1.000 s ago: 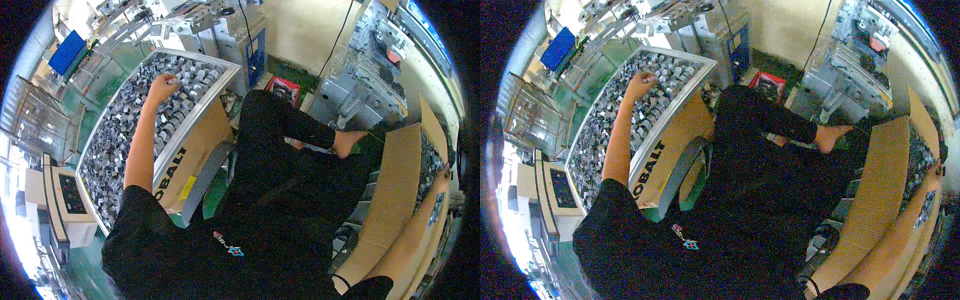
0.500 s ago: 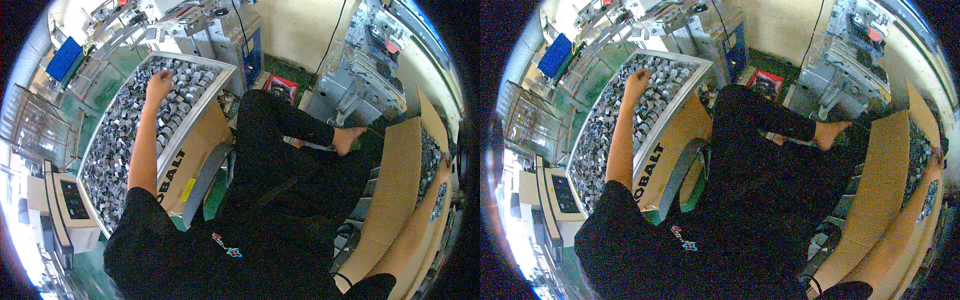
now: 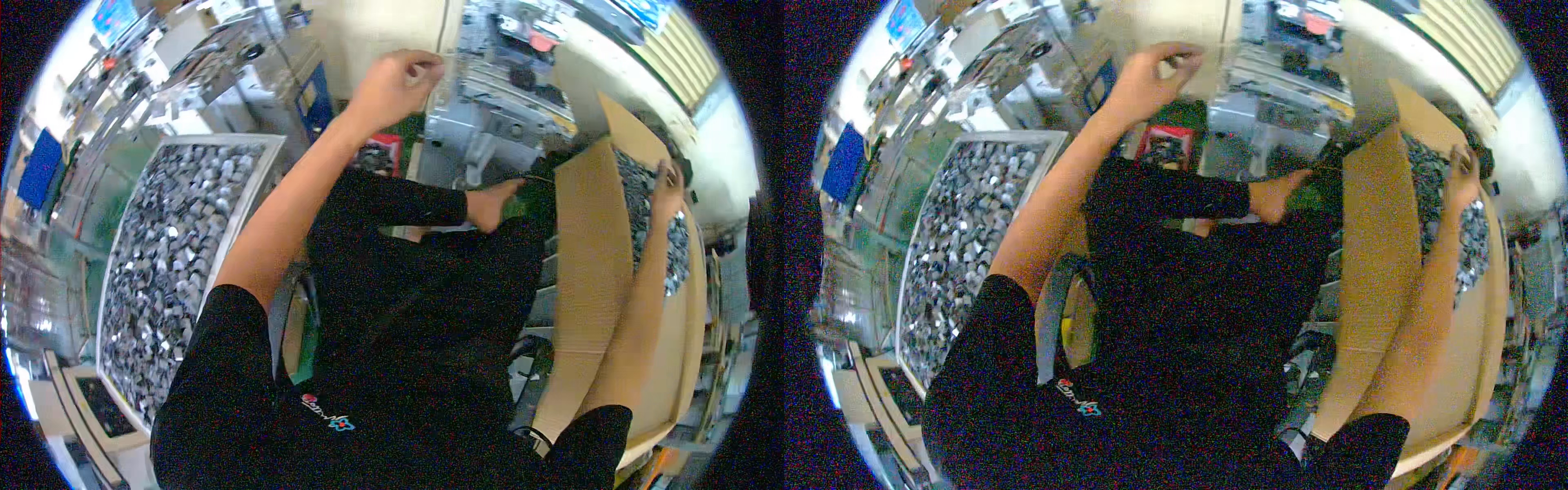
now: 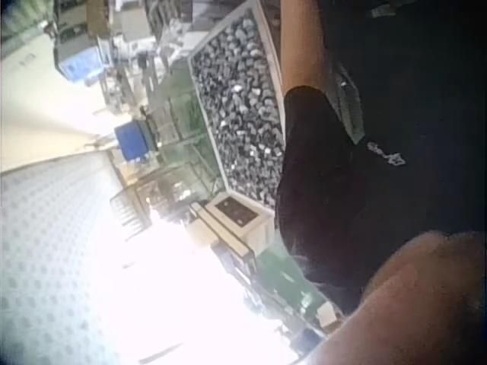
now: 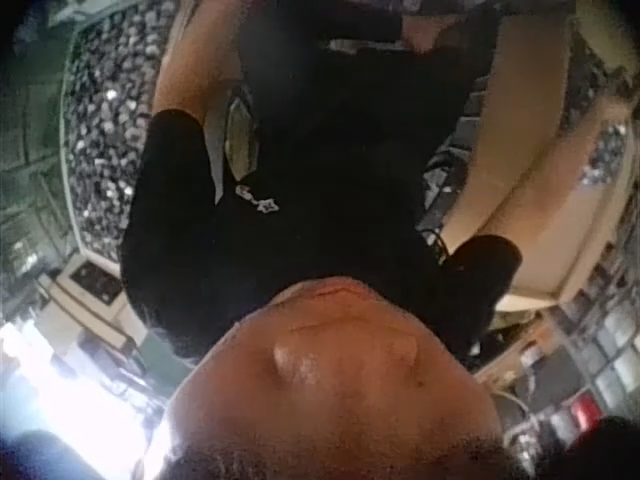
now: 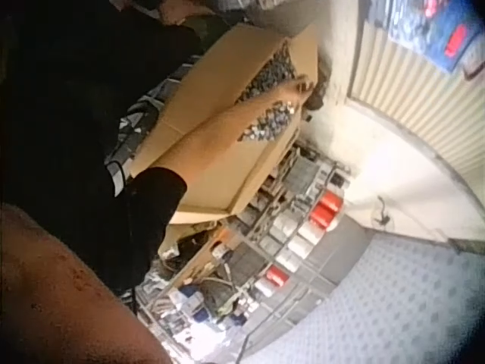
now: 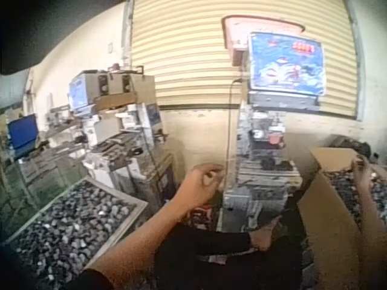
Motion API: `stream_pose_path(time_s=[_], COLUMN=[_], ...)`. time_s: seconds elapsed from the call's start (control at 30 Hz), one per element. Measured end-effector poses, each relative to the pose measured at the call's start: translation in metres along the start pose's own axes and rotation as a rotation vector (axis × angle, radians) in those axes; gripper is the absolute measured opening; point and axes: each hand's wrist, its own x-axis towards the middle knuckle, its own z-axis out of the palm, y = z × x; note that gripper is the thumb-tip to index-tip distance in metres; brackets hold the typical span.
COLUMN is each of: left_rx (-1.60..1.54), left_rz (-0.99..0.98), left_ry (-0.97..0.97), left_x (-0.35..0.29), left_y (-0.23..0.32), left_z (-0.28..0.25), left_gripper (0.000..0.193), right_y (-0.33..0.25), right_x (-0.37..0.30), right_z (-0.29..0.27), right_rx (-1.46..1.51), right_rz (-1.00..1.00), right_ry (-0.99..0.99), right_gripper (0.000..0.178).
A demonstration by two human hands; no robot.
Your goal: The recorder is manually loading small grey parts onto a pad printing machine fixture and moving them between containers.
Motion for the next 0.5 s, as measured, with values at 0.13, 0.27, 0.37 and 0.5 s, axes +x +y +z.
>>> stream_pose_path(time_s=[0.13,0.27,0.37,0.5], left_rx=[-0.161,-0.372,-0.299,-0.364], left_rz=[0.089,-0.013,-0.111,-0.116], left_ry=[-0.027,0.026,0.016,0.012], left_x=[0.061,0.094,0.112,0.117], left_y=[0.031,0.043,0.026,0.02], left_z=[0.085,0.127,0.138,0.161], left_gripper=[0.027,0.024,0.028,0.028], right_y=[0.003,0.006,-0.016,0.003], right_x=[0.002,-0.007,-0.013,-0.012], right_z=[-0.035,-0.03,-0.014,-0.018], right_rx=[0.024,-0.011,-0.096,0.058], right_rz=[-0.112,-0.126,-0.053,-0.057], right_ry=[0.02,0.085,0.069,0.073], right_gripper=[0.033,0.024,0.036,0.037])
